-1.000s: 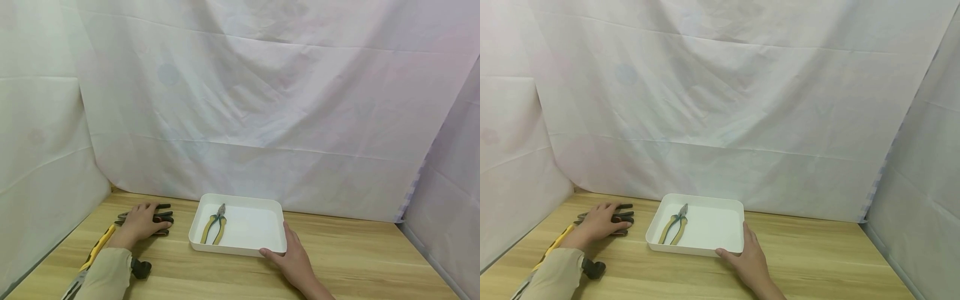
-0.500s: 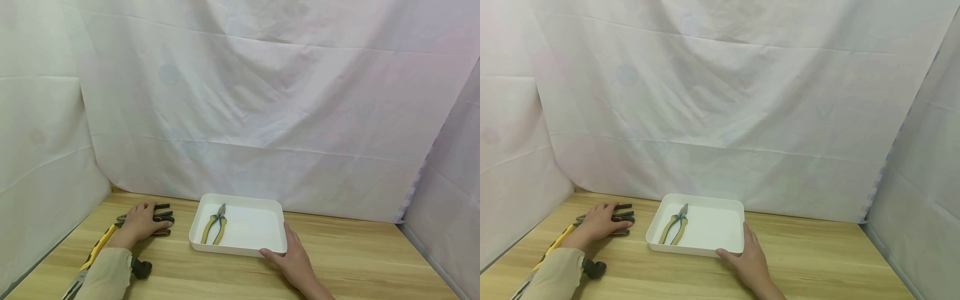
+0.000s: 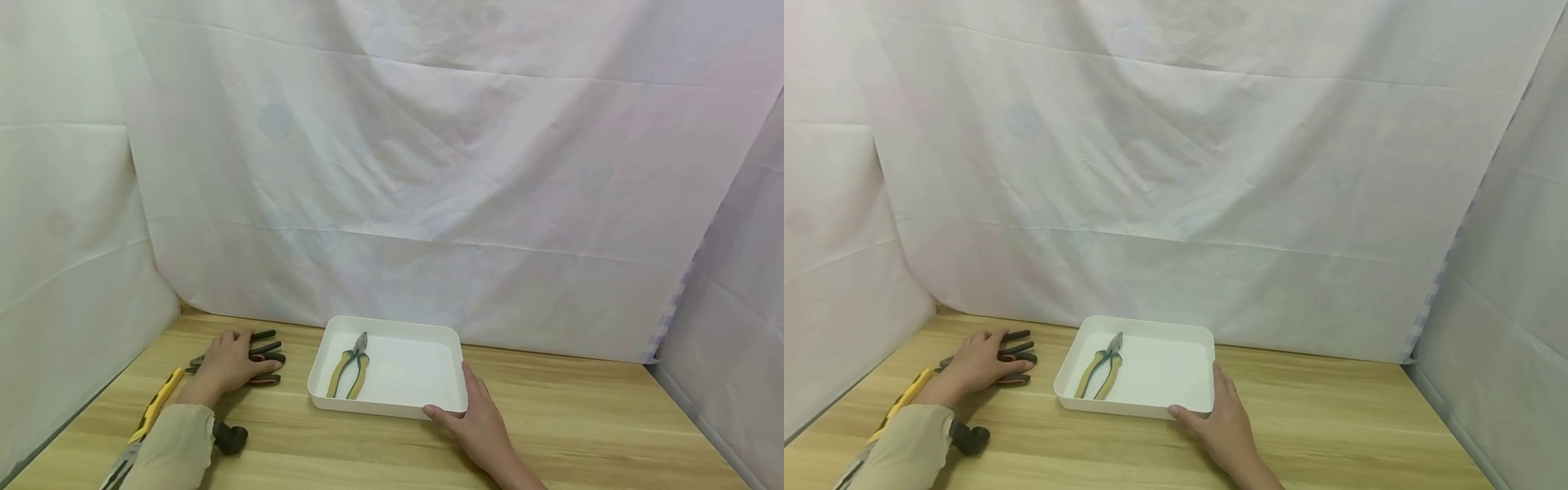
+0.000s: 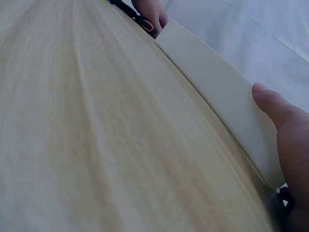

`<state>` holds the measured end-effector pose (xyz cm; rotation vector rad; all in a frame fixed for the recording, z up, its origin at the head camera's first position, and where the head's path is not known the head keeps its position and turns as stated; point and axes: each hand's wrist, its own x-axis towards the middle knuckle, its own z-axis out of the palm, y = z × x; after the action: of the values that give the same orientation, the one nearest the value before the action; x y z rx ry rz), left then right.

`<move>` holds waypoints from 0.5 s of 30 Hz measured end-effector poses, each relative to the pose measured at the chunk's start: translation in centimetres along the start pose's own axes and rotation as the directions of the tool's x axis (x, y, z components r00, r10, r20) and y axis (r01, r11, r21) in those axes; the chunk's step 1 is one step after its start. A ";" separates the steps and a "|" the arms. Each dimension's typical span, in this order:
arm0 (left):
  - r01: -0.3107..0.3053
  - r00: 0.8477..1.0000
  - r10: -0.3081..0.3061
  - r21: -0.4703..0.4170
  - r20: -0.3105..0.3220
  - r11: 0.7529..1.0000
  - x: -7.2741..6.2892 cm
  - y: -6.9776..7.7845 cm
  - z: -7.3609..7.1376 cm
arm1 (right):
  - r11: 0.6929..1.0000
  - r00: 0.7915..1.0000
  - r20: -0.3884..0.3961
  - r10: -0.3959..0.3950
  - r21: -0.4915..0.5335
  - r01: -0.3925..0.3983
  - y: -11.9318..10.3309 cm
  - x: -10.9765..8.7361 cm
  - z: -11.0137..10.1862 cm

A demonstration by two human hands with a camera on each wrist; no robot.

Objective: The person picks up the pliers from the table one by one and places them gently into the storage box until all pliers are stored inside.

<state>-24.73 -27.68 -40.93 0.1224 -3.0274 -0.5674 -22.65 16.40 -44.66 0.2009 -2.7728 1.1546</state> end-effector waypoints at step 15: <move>0.038 0.999 -0.038 -0.034 -0.018 0.999 0.4 -0.5 0.2 | 1.000 1.000 -0.001 -0.003 -0.007 0.003 -0.1 0.0 0.0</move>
<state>-25.08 -28.10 -41.32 0.1827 -3.0021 -0.6167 -22.66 16.37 -44.61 0.2033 -2.7749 1.1439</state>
